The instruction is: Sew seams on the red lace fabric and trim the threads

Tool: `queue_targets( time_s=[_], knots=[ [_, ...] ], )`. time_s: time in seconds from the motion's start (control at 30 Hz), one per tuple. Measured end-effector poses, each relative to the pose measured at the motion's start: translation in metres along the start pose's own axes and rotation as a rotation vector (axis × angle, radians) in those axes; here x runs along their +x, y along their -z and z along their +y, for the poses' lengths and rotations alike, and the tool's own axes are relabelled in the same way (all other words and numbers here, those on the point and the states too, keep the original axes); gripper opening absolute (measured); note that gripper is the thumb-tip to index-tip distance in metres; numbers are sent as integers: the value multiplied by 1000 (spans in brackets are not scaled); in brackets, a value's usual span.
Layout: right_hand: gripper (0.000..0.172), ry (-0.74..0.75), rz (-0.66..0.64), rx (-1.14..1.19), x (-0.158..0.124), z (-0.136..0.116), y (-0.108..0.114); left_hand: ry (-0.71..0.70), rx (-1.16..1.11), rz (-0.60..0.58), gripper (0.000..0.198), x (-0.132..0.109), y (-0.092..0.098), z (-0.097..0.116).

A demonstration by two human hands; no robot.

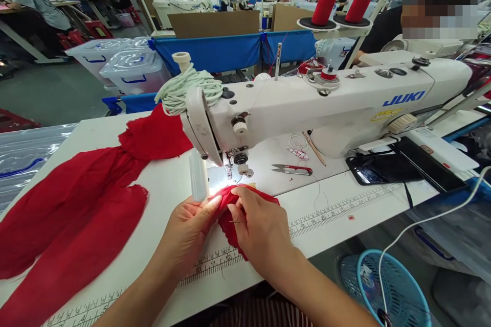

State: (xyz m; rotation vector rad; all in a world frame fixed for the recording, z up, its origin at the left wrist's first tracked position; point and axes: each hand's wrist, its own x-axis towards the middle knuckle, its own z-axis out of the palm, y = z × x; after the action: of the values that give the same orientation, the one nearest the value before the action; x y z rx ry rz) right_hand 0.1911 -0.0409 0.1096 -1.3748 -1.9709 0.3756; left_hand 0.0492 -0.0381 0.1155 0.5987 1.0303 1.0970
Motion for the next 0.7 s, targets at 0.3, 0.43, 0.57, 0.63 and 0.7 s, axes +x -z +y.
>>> queue_targets(
  time_s=[0.3, 0.43, 0.57, 0.63, 0.7],
  knots=[
    [15, -82, -5, 216, 0, -6, 5, 12, 5, 45, 25, 0, 2, -3],
    [17, 61, 121, 232, 5, -3, -3, 11, 1, 26, 25, 0, 1, -2],
    [15, 65, 134, 183, 13, -1, -8, -7, 14, 32, 26, -1, 0, -2],
    [14, 58, 106, 184, 16, -2, -8, -26, 31, 22, 24, -2, -1, -2],
    [14, 7, 66, 222, 18, -3, -6, -27, 38, -8, 24, -2, -1, -1]
  ],
)
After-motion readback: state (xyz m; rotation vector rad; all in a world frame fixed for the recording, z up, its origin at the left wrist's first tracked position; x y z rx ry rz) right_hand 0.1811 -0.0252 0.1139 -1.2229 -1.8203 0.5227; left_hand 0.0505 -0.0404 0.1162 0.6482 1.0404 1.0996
